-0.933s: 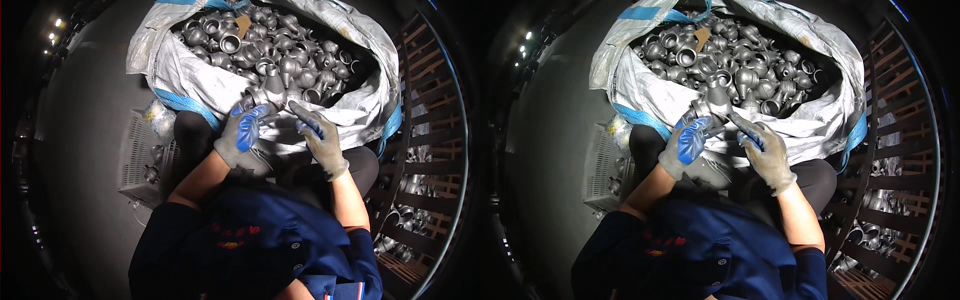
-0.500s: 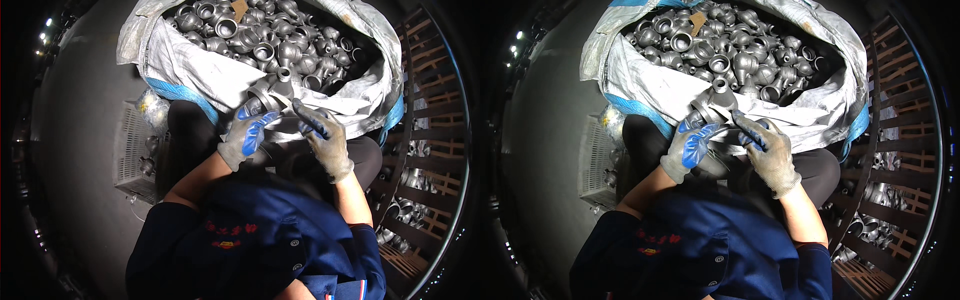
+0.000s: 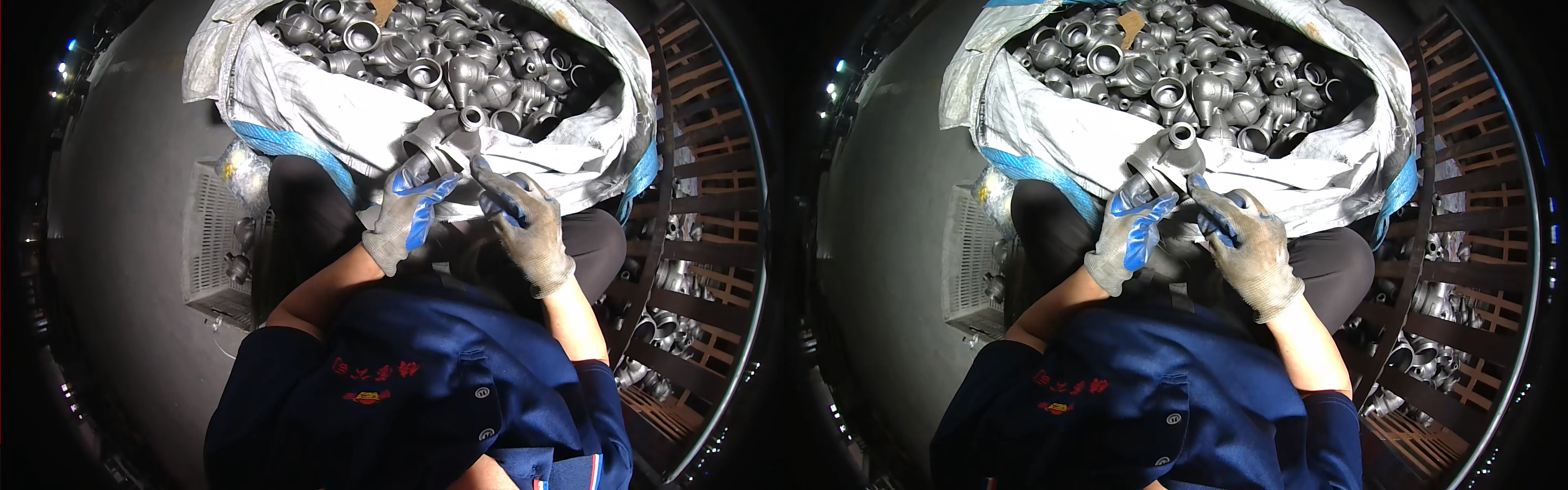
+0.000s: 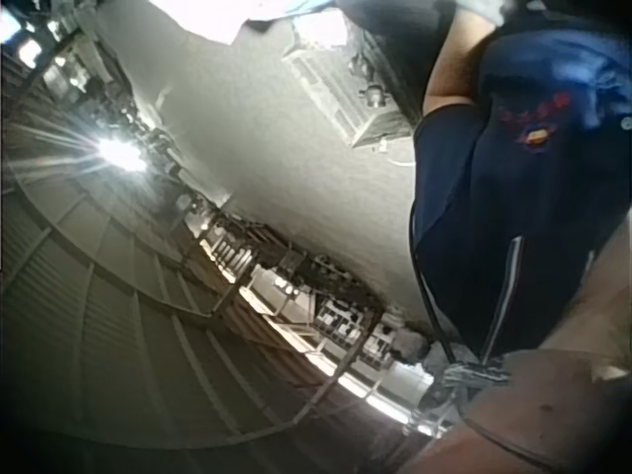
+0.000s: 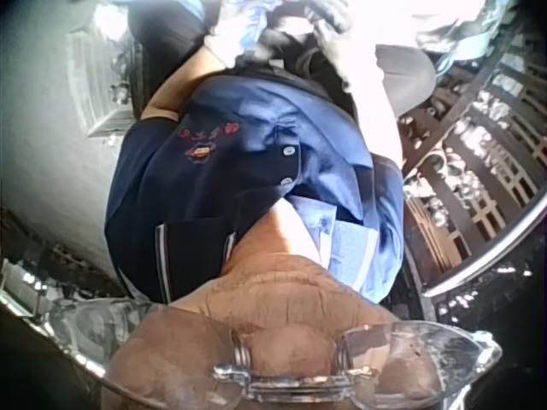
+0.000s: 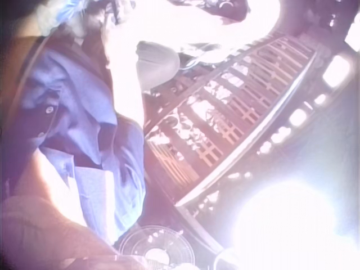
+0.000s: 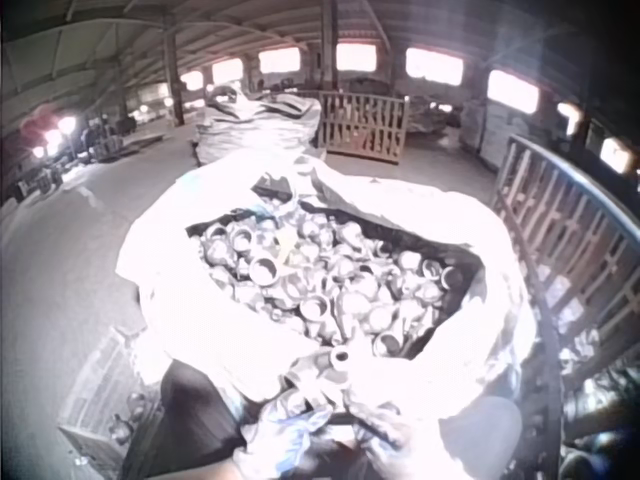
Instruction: Inspecting and deburring metal castings using a small manual scraping tool.
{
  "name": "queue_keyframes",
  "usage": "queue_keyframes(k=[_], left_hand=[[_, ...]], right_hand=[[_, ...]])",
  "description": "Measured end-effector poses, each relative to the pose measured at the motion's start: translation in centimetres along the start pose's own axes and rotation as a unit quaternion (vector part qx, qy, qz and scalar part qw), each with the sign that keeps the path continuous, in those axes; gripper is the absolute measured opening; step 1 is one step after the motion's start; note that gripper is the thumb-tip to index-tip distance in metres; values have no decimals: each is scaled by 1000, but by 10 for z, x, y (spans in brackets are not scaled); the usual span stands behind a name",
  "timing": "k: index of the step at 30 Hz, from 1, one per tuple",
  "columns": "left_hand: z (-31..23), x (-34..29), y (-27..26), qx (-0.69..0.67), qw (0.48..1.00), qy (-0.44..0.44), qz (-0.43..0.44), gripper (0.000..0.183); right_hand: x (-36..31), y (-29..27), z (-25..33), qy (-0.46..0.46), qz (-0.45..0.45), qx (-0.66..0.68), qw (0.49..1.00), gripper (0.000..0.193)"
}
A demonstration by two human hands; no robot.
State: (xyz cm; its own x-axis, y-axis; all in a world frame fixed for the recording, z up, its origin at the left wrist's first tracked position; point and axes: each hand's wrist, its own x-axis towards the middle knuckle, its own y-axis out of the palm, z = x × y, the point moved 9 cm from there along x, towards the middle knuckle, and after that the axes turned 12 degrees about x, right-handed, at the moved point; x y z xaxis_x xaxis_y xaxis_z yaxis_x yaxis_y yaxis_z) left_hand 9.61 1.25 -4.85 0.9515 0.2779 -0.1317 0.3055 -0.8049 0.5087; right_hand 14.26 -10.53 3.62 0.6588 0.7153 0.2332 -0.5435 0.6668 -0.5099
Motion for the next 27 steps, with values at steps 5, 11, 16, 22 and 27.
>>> queue_keyframes(k=[5,11,16,22,27], left_hand=[[0,2,2,-1,1000,11,-14,38],[-1,-1,7,-20,1000,-9,-20,38],[0,-2,3,-61,998,-26,-1,34],[1,1,0,69,996,14,-49,32],[6,-3,4,27,1000,-8,-11,36]], right_hand=[[1,3,0,37,20,-55,998,54],[1,7,1,61,82,-158,982,46],[8,-1,0,60,72,-65,994,37],[12,0,5,65,63,-86,992,40],[13,4,12,25,79,-166,983,40]])
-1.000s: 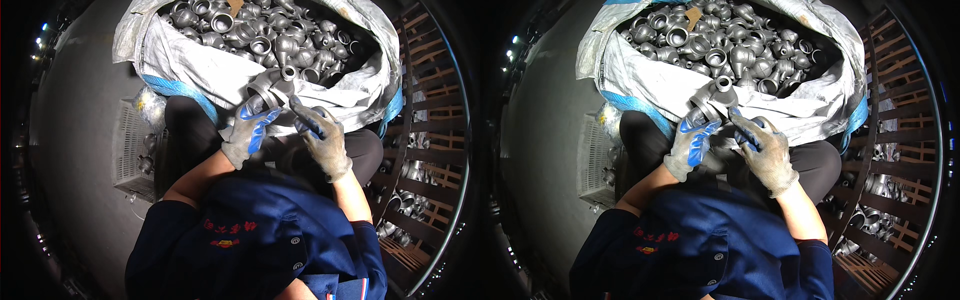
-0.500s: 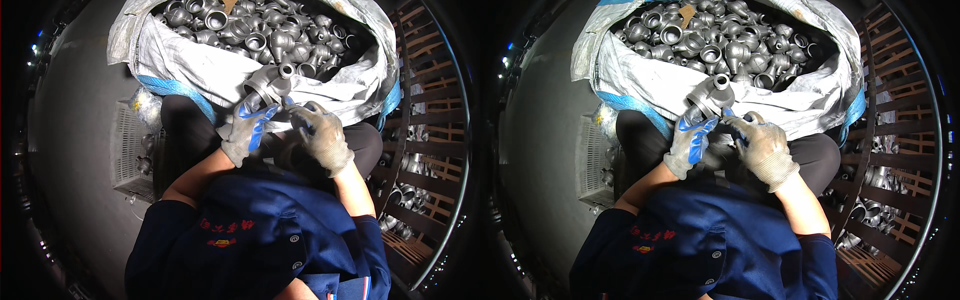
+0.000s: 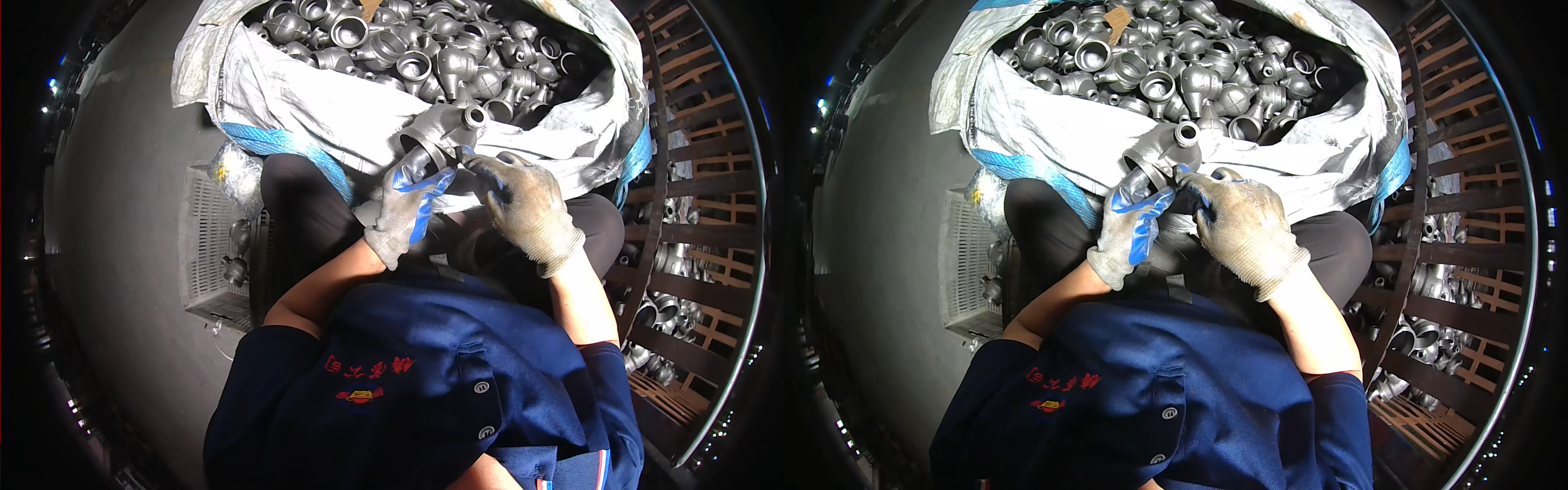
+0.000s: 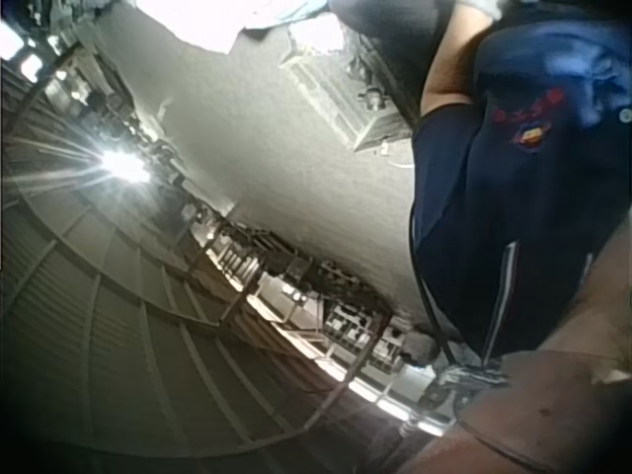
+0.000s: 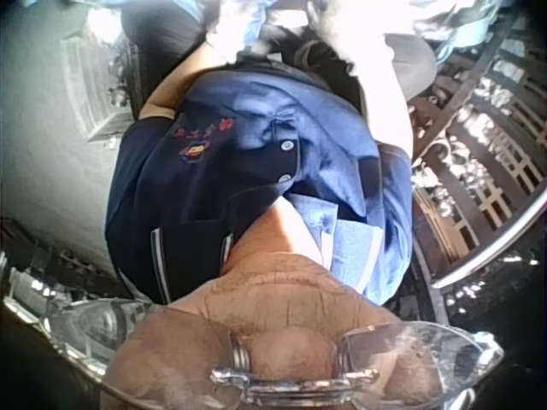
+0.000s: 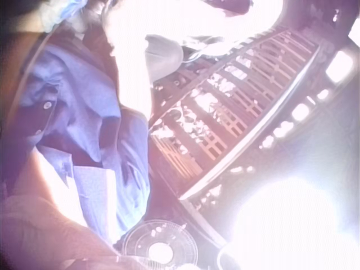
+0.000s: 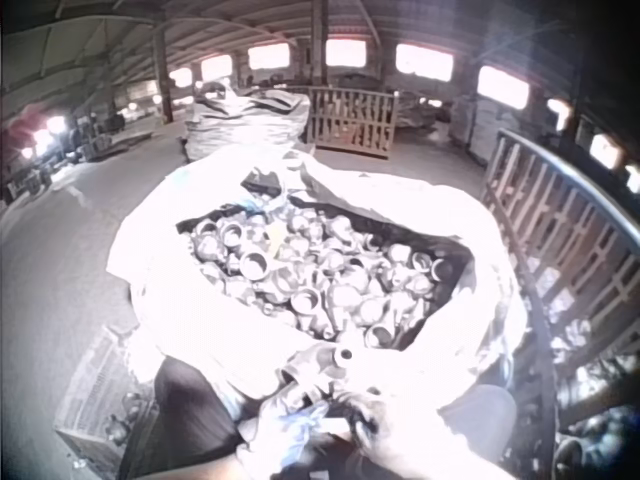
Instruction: Inspecting and deburring metal castings using a small manual scraping tool.
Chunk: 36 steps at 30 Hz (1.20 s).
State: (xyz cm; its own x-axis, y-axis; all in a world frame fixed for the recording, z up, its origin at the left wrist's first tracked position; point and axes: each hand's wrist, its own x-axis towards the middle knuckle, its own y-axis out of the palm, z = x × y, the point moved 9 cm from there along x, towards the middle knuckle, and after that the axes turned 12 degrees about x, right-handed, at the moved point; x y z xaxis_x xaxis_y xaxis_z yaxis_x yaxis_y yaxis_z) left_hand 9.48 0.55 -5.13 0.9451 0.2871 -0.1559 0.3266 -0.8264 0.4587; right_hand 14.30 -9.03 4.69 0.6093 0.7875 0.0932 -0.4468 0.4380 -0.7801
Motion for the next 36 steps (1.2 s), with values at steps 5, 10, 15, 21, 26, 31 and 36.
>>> queue_keyframes(k=[5,10,15,21,26,31,36], left_hand=[[-1,4,-6,50,998,39,-23,35],[4,2,-3,4,1000,25,-8,34],[14,1,-1,-47,999,16,0,34],[23,5,-9,-80,996,-22,17,37],[2,16,-3,-188,979,-35,68,41],[-18,17,-1,-150,985,-54,69,39],[-15,24,-4,-152,981,-92,79,36]], right_hand=[[-3,1,-9,6,37,42,998,38],[-6,-3,-10,24,0,79,997,37],[-13,6,-3,16,2,49,999,37],[-29,8,-36,89,18,262,961,35],[-34,0,-43,120,-57,525,841,41],[1,-17,-42,62,-166,467,867,52],[34,27,-43,85,-91,530,839,47]])
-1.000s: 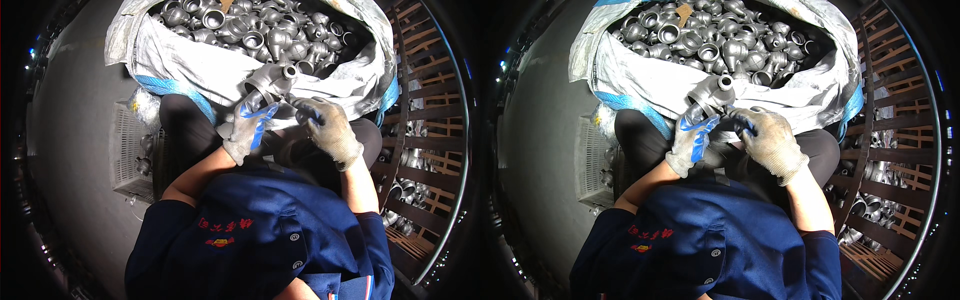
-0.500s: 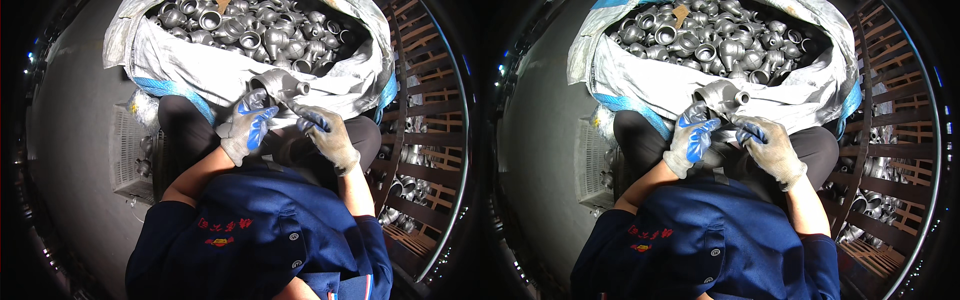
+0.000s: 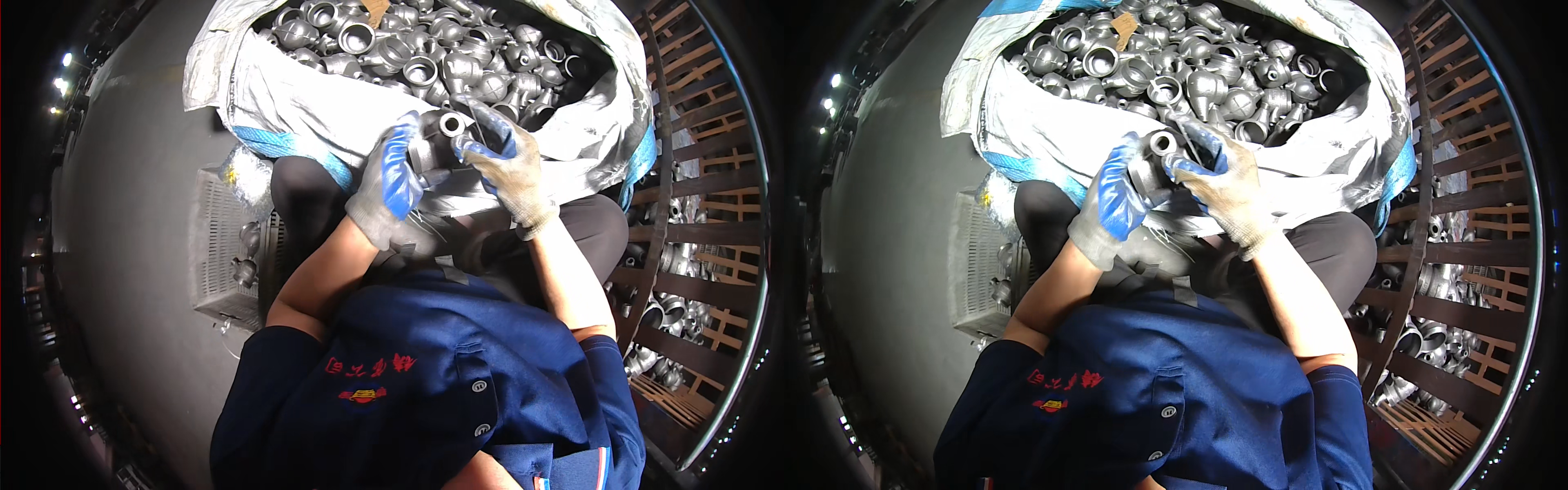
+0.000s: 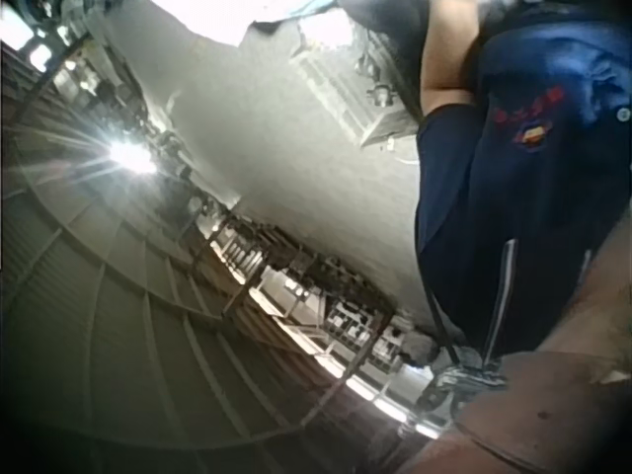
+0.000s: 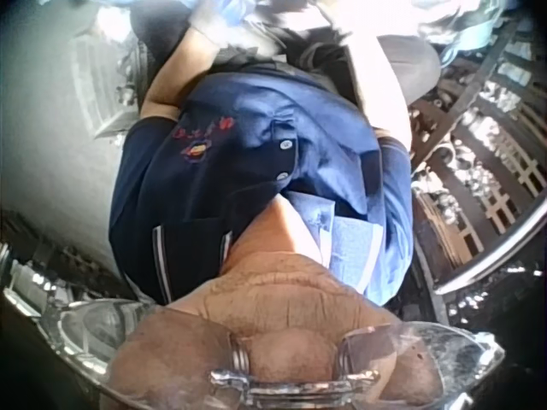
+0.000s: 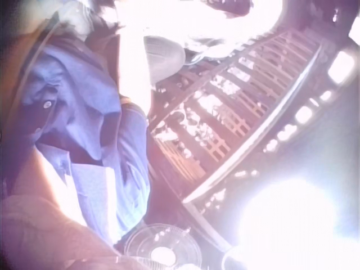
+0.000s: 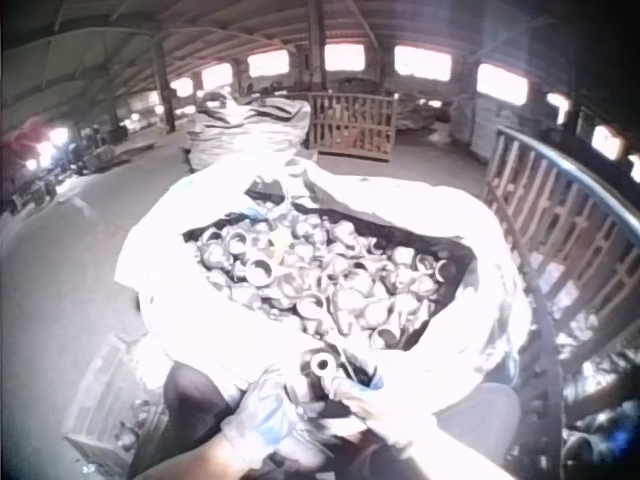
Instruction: Inspecting and deburring metal castings using a small manual scraping tool.
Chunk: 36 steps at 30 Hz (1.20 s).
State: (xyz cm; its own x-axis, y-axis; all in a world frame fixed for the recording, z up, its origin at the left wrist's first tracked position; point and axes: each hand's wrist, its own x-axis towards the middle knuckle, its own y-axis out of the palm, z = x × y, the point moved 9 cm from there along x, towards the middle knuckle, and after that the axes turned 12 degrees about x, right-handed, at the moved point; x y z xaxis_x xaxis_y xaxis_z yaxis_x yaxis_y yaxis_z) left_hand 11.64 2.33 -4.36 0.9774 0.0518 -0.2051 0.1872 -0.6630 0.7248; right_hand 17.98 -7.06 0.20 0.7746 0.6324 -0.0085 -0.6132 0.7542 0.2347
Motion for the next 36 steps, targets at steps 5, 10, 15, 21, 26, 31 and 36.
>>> queue_keyframes(k=[5,10,15,21,26,31,36], left_hand=[[-9,4,-23,167,983,52,-64,37],[-2,6,-6,97,994,29,41,42],[-7,4,-11,111,993,26,5,37],[-12,-5,-6,314,940,119,69,41],[-4,-13,-4,196,961,122,151,54],[-7,-4,-6,-13,986,110,123,57],[14,3,-11,-116,991,-7,62,38]], right_hand=[[6,6,0,-43,-50,-2,998,40],[4,-9,-1,34,-82,-22,996,32],[11,-8,2,6,-76,0,997,31],[14,-15,-5,27,-84,21,996,33],[11,-24,-1,12,-107,108,988,40],[-23,-28,6,-3,-72,33,997,40],[-44,-19,-7,-4,-27,-103,994,40]])
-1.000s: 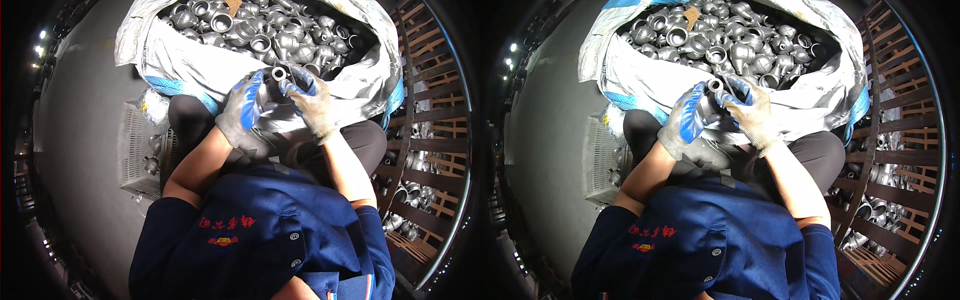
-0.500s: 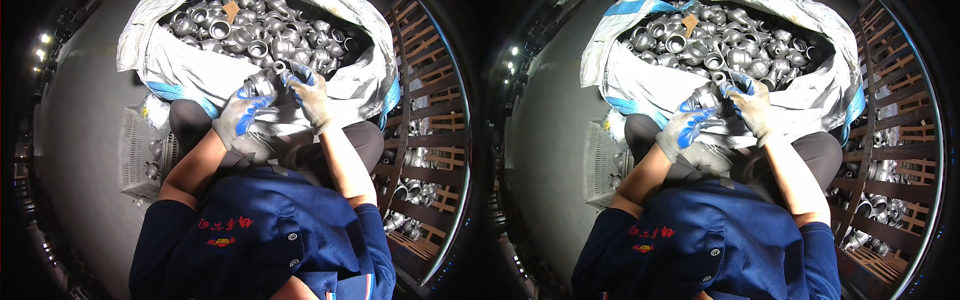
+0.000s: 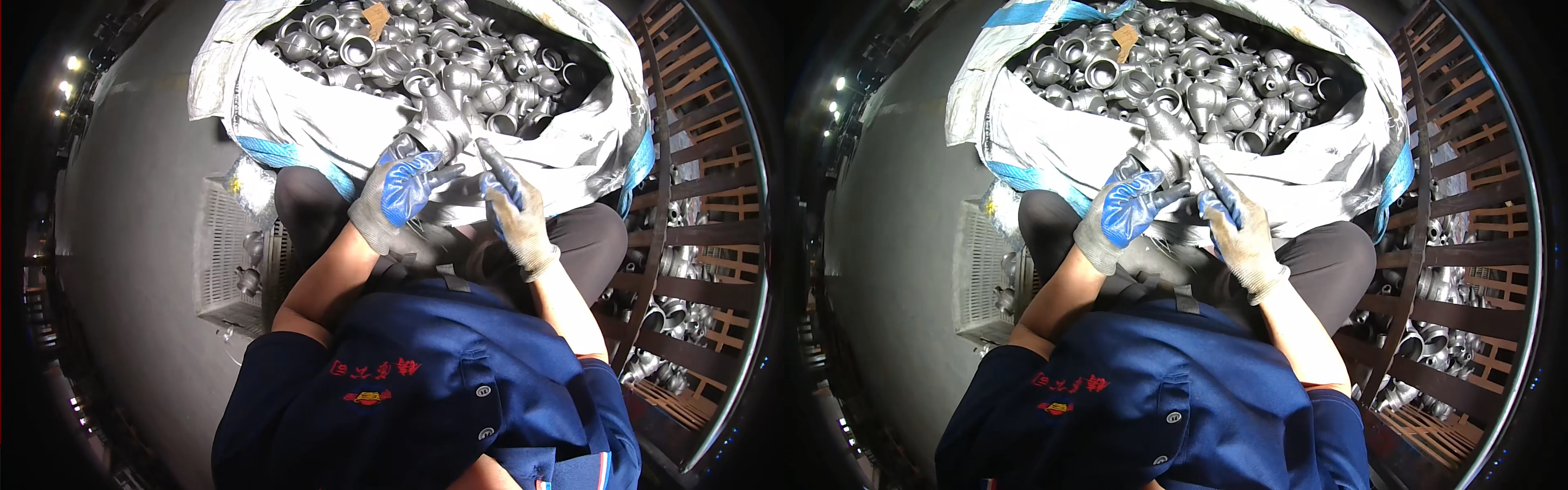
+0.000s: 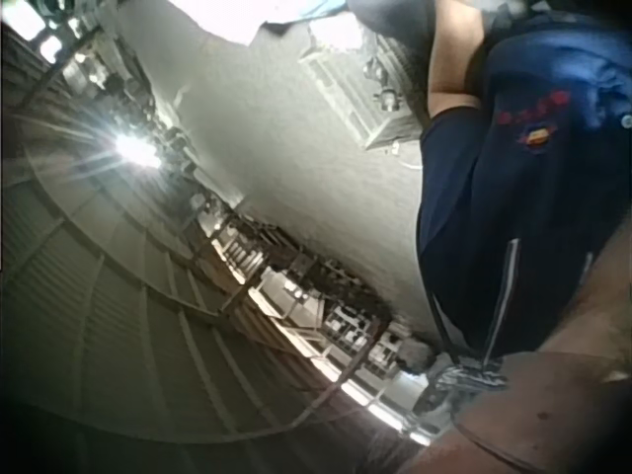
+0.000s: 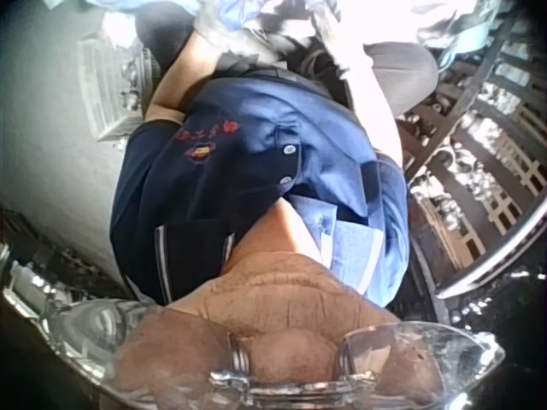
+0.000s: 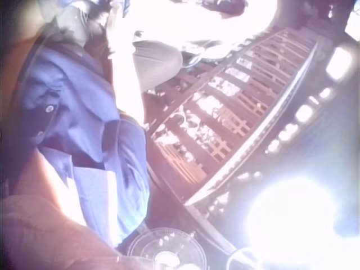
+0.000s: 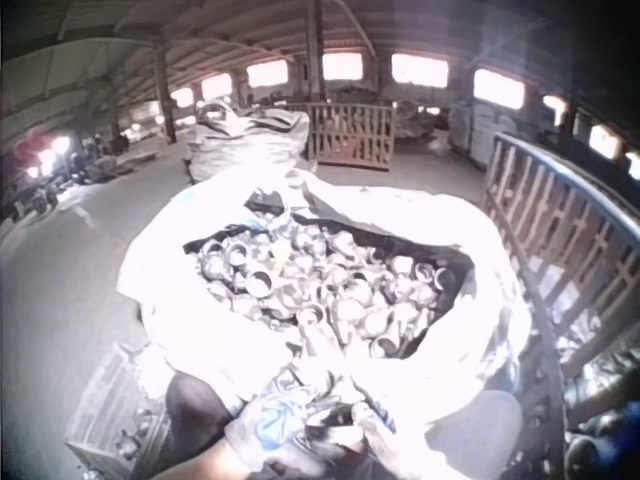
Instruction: Inspecting and deburring metal castings using a small manual scraping tool.
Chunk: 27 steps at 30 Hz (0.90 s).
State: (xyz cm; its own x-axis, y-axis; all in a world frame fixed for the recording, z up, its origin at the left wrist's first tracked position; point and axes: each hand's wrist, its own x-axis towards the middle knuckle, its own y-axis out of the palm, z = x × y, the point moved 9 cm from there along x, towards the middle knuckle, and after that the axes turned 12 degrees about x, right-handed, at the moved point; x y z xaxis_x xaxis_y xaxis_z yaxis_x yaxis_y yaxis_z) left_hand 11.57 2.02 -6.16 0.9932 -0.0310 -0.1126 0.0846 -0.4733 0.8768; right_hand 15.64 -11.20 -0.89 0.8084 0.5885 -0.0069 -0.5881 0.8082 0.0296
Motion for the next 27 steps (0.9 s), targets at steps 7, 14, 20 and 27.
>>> queue_keyframes(k=[7,14,20,27], left_hand=[[-5,1,-12,52,994,78,50,29],[-7,3,-20,326,941,75,-51,43],[-28,-12,4,229,960,110,-121,41],[-44,-19,27,316,929,148,-122,31]], right_hand=[[0,9,0,-72,23,-111,991,37],[5,5,-4,-59,-10,-30,998,39],[15,-15,-13,30,-81,307,948,45],[19,-10,47,-50,-25,49,997,53]])
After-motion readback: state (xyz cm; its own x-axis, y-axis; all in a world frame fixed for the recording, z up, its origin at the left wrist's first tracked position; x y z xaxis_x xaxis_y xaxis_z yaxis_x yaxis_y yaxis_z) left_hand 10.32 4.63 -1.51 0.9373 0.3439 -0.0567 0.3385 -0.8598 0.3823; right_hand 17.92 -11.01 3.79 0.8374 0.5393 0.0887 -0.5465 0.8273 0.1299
